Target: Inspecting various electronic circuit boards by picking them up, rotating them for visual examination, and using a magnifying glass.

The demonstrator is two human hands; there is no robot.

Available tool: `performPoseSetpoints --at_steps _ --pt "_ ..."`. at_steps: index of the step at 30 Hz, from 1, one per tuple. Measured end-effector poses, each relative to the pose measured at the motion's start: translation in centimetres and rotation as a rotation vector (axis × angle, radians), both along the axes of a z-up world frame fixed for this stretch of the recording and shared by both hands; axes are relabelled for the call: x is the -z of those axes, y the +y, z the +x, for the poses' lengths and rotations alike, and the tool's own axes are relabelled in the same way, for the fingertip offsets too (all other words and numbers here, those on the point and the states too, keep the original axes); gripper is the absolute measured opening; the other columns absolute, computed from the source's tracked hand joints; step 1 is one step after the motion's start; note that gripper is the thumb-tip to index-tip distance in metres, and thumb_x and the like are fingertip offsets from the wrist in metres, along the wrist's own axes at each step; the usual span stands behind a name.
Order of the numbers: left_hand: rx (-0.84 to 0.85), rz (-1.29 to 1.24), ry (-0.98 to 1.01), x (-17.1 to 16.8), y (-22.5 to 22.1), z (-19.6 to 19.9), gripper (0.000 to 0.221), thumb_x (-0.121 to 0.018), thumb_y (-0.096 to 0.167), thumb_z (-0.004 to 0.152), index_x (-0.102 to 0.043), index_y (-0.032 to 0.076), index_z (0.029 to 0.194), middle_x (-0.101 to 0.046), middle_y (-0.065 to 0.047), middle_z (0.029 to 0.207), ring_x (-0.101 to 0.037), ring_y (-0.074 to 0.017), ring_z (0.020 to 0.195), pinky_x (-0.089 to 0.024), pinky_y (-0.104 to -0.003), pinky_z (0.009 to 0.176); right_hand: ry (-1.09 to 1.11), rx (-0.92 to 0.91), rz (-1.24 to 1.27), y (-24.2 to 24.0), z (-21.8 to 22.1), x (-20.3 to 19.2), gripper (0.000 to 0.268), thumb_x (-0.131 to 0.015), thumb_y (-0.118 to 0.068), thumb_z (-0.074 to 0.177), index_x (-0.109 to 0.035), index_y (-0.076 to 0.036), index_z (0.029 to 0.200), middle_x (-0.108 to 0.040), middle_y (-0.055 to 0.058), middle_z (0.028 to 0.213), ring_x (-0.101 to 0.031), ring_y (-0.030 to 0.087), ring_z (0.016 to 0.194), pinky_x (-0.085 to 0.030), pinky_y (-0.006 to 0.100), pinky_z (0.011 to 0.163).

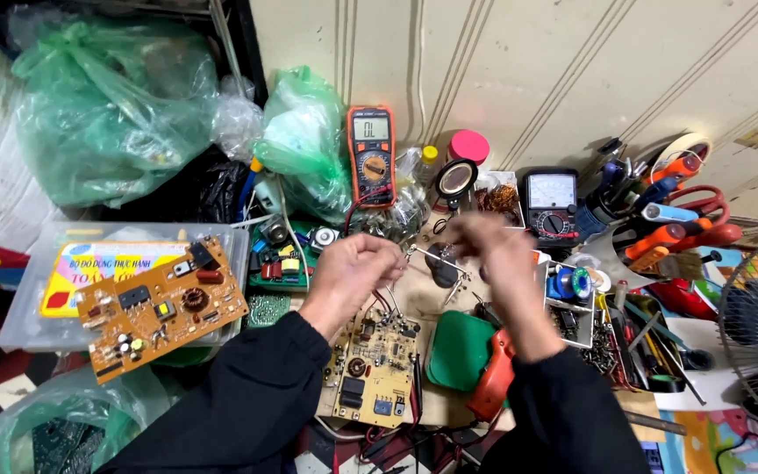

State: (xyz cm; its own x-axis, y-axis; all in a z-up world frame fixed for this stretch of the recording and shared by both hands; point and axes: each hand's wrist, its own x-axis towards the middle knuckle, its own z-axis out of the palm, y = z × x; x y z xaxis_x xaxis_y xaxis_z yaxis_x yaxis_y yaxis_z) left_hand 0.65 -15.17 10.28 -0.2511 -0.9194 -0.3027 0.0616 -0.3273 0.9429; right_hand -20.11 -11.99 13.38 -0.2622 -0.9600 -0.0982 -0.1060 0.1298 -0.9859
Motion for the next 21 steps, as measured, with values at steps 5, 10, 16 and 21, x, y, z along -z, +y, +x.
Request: performPoseSetpoints --at_steps 5,10,16,21 --pt "-0.108 0.009 0.015 -0.6 -0.3 1.4 0.028 -0.079 0.019 0.089 -0.078 0.005 0.114 -0.087 -0.012 0.097 -0.082 -0.0121 0.085 -0.067 -0.025 0.082 -0.048 0.358 -0.089 -5.8 -9.3 8.8 0.028 -0.06 -0.005 0.106 -0.063 0.005 0.132 -0.078 0.018 0.101 -0.079 0.022 0.076 -0.068 0.03 0.067" --pt "-0.083 0.061 -0.003 -0.3 -0.1 1.5 0.026 -0.079 0.018 0.092 -0.078 0.005 0.115 -0.088 -0.014 0.099 -0.082 -0.0143 0.085 -0.068 -0.029 0.084 0.15 0.274 0.045 -7.6 -8.1 13.9 0.034 -0.074 -0.005 0.098 -0.071 0.008 0.13 -0.078 0.028 0.101 -0.081 0.033 0.084 -0.069 0.042 0.074" --pt "-0.063 0.104 -0.002 0.1 -0.5 2.1 0.027 -0.079 0.016 0.094 -0.077 0.002 0.117 -0.087 -0.017 0.101 -0.083 -0.0177 0.086 -0.069 -0.034 0.087 0.511 0.155 0.213 -9.9 -7.6 17.5 0.049 -0.084 -0.039 0.1 -0.076 -0.016 0.142 -0.083 0.014 0.123 -0.076 0.036 0.123 -0.06 0.053 0.105" --pt "-0.074 0.109 0.022 0.8 -0.9 2.2 0.029 -0.079 0.016 0.094 -0.075 0.001 0.118 -0.086 -0.015 0.101 -0.082 -0.0164 0.085 -0.069 -0.033 0.085 0.64 0.082 0.258 -10.3 -6.7 17.7 0.049 -0.08 -0.057 0.097 -0.082 -0.024 0.132 -0.084 0.011 0.124 -0.074 0.04 0.128 -0.058 0.055 0.11"
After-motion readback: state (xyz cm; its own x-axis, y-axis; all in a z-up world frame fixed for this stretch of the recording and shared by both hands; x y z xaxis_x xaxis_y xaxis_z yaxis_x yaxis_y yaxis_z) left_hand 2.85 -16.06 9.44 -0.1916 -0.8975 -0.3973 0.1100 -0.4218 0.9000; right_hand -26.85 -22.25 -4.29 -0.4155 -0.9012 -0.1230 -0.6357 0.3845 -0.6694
